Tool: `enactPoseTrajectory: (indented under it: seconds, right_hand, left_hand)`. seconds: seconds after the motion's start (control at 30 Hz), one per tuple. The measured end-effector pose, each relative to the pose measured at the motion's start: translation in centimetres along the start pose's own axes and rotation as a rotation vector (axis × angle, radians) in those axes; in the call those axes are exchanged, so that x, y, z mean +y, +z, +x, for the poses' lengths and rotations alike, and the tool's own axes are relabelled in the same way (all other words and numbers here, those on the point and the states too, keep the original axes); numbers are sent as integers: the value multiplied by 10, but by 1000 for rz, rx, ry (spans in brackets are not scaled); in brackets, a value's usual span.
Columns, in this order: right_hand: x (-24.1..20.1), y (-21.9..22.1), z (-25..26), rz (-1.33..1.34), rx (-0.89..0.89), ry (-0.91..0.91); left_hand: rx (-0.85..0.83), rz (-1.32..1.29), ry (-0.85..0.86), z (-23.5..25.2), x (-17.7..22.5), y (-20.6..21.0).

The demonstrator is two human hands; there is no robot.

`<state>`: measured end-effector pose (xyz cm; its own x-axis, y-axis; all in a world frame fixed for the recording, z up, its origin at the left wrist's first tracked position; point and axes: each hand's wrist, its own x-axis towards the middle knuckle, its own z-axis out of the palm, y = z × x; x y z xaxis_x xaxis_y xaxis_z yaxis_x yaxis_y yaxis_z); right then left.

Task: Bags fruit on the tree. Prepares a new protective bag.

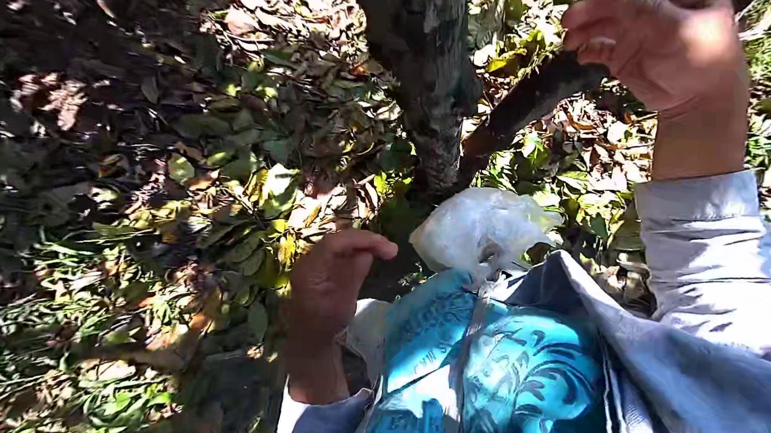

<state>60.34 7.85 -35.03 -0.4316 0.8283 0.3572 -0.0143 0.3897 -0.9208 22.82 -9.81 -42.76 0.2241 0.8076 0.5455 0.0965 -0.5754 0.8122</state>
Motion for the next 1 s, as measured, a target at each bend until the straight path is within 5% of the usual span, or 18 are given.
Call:
enactPoseTrajectory:
  seconds: [0.13, 0.27, 0.4, 0.53, 0.63, 0.7, 0.8, 0.87, 1.0]
  right_hand:
    - [30, 58, -70, -144, -577, 335]
    - [31, 189, -63, -405, -727, 471]
    - [81, 280, -40, -894, -679, 526]
    - [93, 363, -27, -1028, -527, 478]
    - [68, 403, -16, -775, -419, 182]
    - [25, 416, 4, -514, -451, 255]
    - [-11, 434, 21, -256, -294, 471]
    - [-13, 447, 26, -263, -102, 421]
    - [-18, 498, 38, -484, 129, 147]
  left_hand:
    - [-196, -39, -80, -21, -50, 23]
    - [-653, 354, -72, -38, -88, 3]
    - [-634, 528, -99, -73, -90, -84]
    - [-615, 573, -206, -101, -71, -160]
    - [-618, 562, -43, -118, -69, -203]
    - [-721, 546, -49, -121, -58, -217]
    - [-872, 543, -333, -121, -33, -231]
    - [-706, 487, -361, -129, -32, -244]
    - [6, 106, -382, -122, 13, -265]
